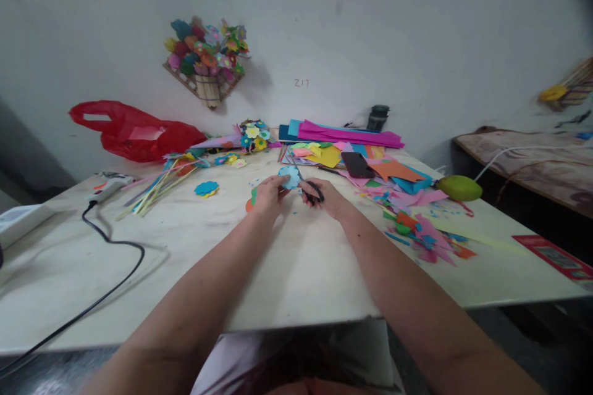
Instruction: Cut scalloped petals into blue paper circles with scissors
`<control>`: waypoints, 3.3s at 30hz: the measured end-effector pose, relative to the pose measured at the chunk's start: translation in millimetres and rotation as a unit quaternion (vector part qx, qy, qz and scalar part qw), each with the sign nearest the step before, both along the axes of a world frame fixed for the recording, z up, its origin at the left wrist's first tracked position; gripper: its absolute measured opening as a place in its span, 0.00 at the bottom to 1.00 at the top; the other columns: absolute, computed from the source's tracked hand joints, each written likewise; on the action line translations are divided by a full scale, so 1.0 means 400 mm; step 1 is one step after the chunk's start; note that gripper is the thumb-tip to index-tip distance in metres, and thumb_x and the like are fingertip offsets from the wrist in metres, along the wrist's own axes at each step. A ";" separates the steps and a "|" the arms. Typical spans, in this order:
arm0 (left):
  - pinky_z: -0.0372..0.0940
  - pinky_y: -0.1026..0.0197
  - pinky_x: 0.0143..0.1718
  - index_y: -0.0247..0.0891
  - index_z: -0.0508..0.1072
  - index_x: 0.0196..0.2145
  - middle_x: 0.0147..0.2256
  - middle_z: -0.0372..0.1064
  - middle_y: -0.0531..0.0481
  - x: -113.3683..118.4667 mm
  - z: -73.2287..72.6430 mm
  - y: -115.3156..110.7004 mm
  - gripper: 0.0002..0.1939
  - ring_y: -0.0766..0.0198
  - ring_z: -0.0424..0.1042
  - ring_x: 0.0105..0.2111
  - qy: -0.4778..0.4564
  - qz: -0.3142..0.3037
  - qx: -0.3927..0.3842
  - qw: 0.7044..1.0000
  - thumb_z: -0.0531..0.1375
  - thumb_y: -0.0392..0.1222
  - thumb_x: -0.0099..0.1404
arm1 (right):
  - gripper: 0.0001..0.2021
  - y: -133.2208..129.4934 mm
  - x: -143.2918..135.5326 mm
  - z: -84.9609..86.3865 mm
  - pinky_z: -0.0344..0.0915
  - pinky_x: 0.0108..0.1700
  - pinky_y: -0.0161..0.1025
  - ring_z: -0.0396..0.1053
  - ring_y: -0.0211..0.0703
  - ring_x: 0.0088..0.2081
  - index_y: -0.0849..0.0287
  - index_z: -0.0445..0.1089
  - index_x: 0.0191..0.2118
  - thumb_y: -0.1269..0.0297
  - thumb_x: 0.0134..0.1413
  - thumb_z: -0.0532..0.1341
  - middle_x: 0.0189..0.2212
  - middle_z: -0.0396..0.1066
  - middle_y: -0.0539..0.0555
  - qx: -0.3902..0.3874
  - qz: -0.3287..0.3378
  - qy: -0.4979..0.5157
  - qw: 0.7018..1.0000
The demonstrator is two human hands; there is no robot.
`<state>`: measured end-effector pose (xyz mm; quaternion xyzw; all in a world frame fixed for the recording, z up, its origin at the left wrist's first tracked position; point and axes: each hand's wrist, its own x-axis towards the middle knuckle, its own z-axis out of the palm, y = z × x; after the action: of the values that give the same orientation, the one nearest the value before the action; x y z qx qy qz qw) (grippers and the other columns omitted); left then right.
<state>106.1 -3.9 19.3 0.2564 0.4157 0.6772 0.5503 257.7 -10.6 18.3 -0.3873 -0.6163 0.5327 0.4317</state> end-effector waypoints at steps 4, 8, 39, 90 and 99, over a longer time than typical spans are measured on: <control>0.66 0.65 0.27 0.39 0.68 0.19 0.19 0.67 0.54 0.000 0.006 -0.006 0.11 0.64 0.71 0.25 0.049 0.013 0.006 0.999 0.69 0.34 0.47 | 0.12 0.000 0.004 0.001 0.48 0.17 0.31 0.64 0.34 0.18 0.59 0.70 0.32 0.55 0.54 0.65 0.21 0.71 0.50 0.003 0.000 0.016 1.000; 0.64 0.64 0.26 0.39 0.70 0.20 0.20 0.67 0.53 0.002 0.009 -0.009 0.10 0.64 0.70 0.23 0.072 0.028 0.018 0.997 0.69 0.34 0.48 | 0.11 -0.001 0.006 0.004 0.48 0.17 0.32 0.64 0.35 0.18 0.59 0.69 0.31 0.56 0.54 0.64 0.20 0.71 0.50 -0.005 0.003 0.016 1.000; 0.70 0.62 0.33 0.39 0.71 0.20 0.19 0.67 0.54 0.013 0.014 -0.016 0.09 0.64 0.71 0.25 0.070 0.035 0.030 0.996 0.68 0.32 0.48 | 0.10 -0.005 0.001 0.006 0.48 0.16 0.31 0.62 0.34 0.17 0.60 0.69 0.28 0.59 0.55 0.63 0.20 0.70 0.50 -0.007 0.009 0.001 1.000; 0.61 0.65 0.26 0.38 0.71 0.19 0.20 0.66 0.55 0.016 -0.003 0.002 0.08 0.68 0.65 0.21 0.069 0.072 -0.009 0.995 0.67 0.32 0.48 | 0.13 0.002 -0.030 -0.022 0.60 0.31 0.35 0.73 0.44 0.31 0.53 0.78 0.41 0.53 0.51 0.69 0.27 0.77 0.50 0.191 -0.196 -0.315 0.909; 0.61 0.64 0.25 0.39 0.69 0.20 0.19 0.64 0.55 0.016 0.013 -0.006 0.08 0.68 0.65 0.21 0.073 0.079 -0.015 0.994 0.66 0.33 0.48 | 0.12 -0.002 -0.035 -0.017 0.58 0.31 0.35 0.73 0.44 0.31 0.53 0.78 0.41 0.55 0.53 0.68 0.27 0.77 0.51 0.211 -0.208 -0.327 0.897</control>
<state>112.3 -6.4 24.4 0.2632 0.4841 0.6916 0.4669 243.9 -11.3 11.5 -0.5587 -0.7264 0.1314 0.3780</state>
